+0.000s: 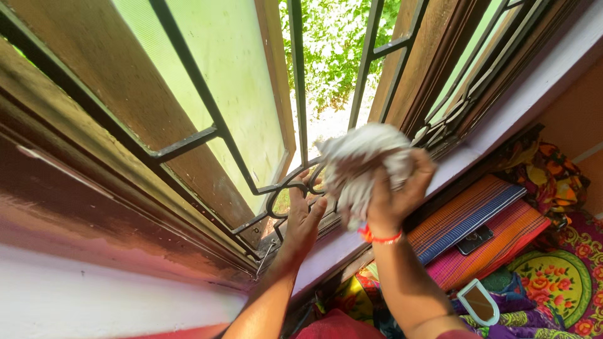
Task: The person wipes the metal grill and glass panes of a window using a white cloth, cleaning between the bars and reaching across the frame.
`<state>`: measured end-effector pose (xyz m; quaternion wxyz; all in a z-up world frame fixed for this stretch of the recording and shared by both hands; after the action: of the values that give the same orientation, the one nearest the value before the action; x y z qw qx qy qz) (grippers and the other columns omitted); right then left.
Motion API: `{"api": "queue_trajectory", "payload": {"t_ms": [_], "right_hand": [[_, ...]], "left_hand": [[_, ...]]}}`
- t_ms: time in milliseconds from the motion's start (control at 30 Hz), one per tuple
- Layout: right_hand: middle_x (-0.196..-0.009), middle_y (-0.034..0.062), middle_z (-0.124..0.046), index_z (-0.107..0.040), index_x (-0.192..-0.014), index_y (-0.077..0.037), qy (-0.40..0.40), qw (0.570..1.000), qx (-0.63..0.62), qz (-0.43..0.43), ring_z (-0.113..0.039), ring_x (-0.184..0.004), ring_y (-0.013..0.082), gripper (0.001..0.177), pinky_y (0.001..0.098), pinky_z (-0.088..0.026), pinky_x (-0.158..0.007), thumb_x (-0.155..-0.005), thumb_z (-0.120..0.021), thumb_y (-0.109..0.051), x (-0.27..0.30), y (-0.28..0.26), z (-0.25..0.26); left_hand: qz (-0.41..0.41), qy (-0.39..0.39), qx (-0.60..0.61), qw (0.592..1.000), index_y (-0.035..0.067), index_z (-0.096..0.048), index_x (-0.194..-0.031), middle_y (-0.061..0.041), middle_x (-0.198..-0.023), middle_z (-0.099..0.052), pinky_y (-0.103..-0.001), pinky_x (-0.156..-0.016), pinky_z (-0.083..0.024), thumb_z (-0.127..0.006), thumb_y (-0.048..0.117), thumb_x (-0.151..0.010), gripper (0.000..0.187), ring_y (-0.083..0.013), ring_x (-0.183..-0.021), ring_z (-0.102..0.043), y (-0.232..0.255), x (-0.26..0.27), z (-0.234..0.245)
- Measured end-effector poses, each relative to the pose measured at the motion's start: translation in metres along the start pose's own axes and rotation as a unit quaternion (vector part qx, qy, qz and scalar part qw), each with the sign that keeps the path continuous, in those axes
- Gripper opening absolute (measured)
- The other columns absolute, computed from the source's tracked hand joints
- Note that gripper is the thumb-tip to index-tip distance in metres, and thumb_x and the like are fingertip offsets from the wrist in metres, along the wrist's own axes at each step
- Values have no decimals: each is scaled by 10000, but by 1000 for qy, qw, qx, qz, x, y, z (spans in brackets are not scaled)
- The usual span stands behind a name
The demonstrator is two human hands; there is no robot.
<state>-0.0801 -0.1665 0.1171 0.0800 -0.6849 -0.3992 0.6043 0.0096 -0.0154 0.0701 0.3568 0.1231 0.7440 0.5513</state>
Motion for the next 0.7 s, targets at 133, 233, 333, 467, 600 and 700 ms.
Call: {"api": "queue_trajectory", "payload": {"t_ms": [133,233,333,467,600,700], "right_hand": [[-1385,102,-512,-356,-1451,-41,-52,995,-87,-20,-564,-1215,200,491,359,-473,-1044,-1057,-626,-152,-27,11,-38],[-1542,284,-281,-547,-1407,-204,-168,934,196,246,-313,-1428,462,410,504,-285,-1208,-999,-577,-234,-6,3,-72],[-1657,218,-335,-622,-1377,-246,-193,962,143,131,-352,-1568,415,320,484,-353,-1305,-1060,-604,-209,17,32,-57],[-1521,215,-444,-540,-1418,-102,-184,954,192,135,-426,-1463,426,413,533,-362,-1226,-1014,-603,-157,24,47,-44],[-1336,156,-518,-468,-1390,-76,-148,981,95,86,-556,-1264,297,389,437,-449,-1121,-1019,-577,-116,-20,48,-60],[-1270,145,-510,-415,-1361,-39,-109,991,48,53,-568,-1203,256,401,417,-461,-1082,-1016,-610,-102,-27,45,-63]], "left_hand": [[12,12,-70,997,-30,-300,-1546,-181,-1430,-495,-383,-1214,-270,-696,227,-967,747,-253,-1407,-436,-1,0,-2],[7,4,-28,1000,-26,-286,-1545,-161,-1481,-493,-381,-1217,-279,-680,218,-974,734,-239,-1435,-424,1,-2,-4],[6,-8,14,1000,-29,-291,-1552,-160,-1489,-459,-392,-1216,-276,-675,192,-982,722,-244,-1431,-402,-3,-2,-2],[-3,-20,4,1000,-32,-279,-1557,-163,-1486,-445,-398,-1220,-272,-690,163,-961,749,-254,-1436,-407,-10,0,2],[-3,-11,-27,1000,-32,-258,-1563,-178,-1465,-463,-393,-1224,-263,-702,145,-947,780,-256,-1426,-415,-15,-1,0],[1,-13,-38,999,-31,-261,-1564,-182,-1463,-472,-391,-1229,-257,-704,151,-951,778,-256,-1429,-416,-15,-1,2]]}}
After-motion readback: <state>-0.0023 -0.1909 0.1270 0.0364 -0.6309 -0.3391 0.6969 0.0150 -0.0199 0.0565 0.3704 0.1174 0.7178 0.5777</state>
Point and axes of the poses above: each hand's wrist, its own x-axis away from the middle knuckle, its own z-axis out of the back of the hand, y = z × x, the point moved 4 cm from there along -x, towards the middle knuckle
